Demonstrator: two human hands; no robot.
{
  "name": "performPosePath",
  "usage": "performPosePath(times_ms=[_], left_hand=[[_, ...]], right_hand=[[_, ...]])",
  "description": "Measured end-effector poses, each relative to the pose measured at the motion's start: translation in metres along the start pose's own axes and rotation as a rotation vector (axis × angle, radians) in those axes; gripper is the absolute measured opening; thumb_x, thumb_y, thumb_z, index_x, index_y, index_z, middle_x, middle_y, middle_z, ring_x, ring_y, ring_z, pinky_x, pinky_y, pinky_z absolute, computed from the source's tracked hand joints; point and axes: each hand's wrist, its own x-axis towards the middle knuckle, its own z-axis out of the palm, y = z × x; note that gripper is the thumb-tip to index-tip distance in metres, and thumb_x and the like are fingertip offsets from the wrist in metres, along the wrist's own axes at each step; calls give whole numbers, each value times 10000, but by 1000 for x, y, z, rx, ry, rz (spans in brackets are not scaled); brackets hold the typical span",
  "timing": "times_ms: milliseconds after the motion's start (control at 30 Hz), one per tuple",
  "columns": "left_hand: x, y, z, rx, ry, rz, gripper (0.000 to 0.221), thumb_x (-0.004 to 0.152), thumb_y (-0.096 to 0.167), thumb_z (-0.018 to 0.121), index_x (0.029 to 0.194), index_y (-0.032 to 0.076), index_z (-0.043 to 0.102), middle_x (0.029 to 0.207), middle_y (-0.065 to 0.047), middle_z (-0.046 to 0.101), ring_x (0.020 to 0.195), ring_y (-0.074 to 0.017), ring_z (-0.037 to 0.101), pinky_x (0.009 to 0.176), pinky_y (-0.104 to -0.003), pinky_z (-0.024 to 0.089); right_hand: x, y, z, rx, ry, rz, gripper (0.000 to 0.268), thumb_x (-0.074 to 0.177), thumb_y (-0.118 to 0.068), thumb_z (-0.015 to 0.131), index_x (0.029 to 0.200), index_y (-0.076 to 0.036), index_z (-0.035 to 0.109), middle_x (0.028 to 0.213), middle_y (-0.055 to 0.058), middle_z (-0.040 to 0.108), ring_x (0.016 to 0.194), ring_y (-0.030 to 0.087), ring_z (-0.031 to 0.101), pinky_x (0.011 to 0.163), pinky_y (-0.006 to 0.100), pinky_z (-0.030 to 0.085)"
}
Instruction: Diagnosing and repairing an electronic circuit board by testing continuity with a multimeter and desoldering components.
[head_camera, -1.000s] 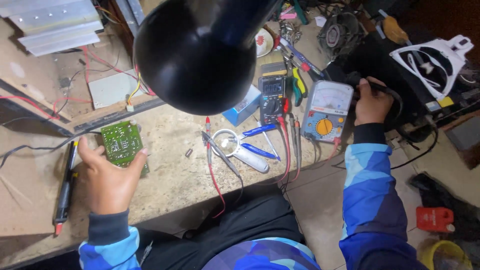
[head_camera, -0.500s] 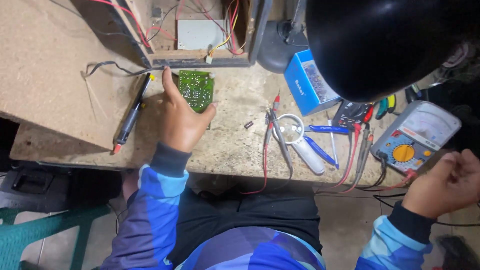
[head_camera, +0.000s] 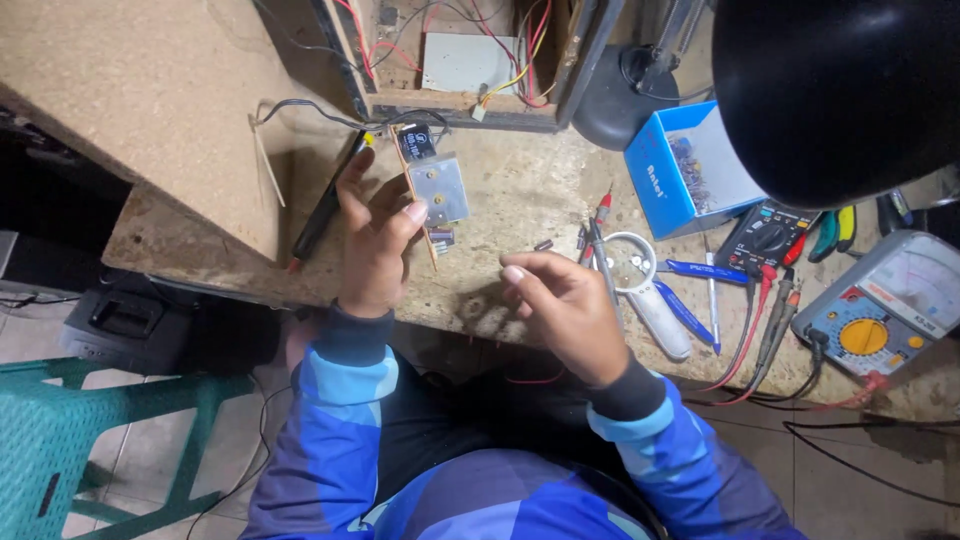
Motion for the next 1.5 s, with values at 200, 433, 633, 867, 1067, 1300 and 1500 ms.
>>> performPosePath(times_ms=[200, 433, 633, 867, 1067, 1300, 1500], left_hand=[[-13, 5, -5, -33, -86, 134, 765, 934, 153, 737, 1507, 223, 235, 1290, -172, 570, 1101, -219, 633, 865, -339, 544], [-14, 5, -5, -78, -117, 131, 879, 809, 46, 837, 1428, 185, 229, 1286, -156, 587, 1000, -175, 654, 848, -281, 582], [-17, -3, 0, -13, -83, 112, 822, 820, 59, 836, 1371, 152, 233, 1233, -173, 591, 916, -180, 646, 792, -276, 570], [-21, -10, 15, 35, -18, 105, 726, 810, 145, 843, 1262, 103, 275, 1252, -204, 570, 951, -192, 629, 805, -306, 564], [-24, -12, 19, 28, -59, 87, 721, 787, 123, 850, 1222, 92, 277, 1278, -249, 563, 981, -245, 649, 847, -367, 586], [-30, -13, 25, 141, -13, 184, 725, 787, 190, 864, 1162, 105, 250, 1342, -289, 548, 1076, -321, 660, 866, -408, 569], [-19, 11, -6, 191, 54, 159, 619, 867, 342, 777, 1174, 127, 285, 1316, -306, 581, 1115, -370, 674, 944, -458, 596]], right_hand=[[17, -5, 46, 91, -104, 47, 302, 913, -149, 779, 1149, 38, 753, 879, 167, 779, 746, 152, 724, 586, 230, 622], [25, 14, 46, 63, -110, 44, 147, 921, -139, 794, 950, 5, 795, 754, 124, 752, 684, 146, 698, 562, 236, 590], [24, 25, 42, 120, -86, 96, 165, 919, -135, 791, 954, 25, 777, 763, 117, 752, 699, 150, 705, 584, 231, 585], [13, 15, 37, 127, 9, 96, 151, 923, -102, 780, 964, 42, 769, 755, 139, 732, 710, 195, 718, 634, 317, 627], [16, 41, 27, 261, -6, 215, 143, 925, -116, 769, 946, 25, 758, 791, 135, 742, 749, 211, 737, 685, 339, 643], [5, 5, 22, 56, 73, 100, 134, 883, -96, 820, 964, 6, 792, 787, 117, 768, 717, 119, 681, 710, 303, 631], [41, 27, -50, 377, 175, 201, 113, 1023, -147, 653, 1073, -62, 709, 929, 110, 774, 836, 183, 785, 798, 299, 669]])
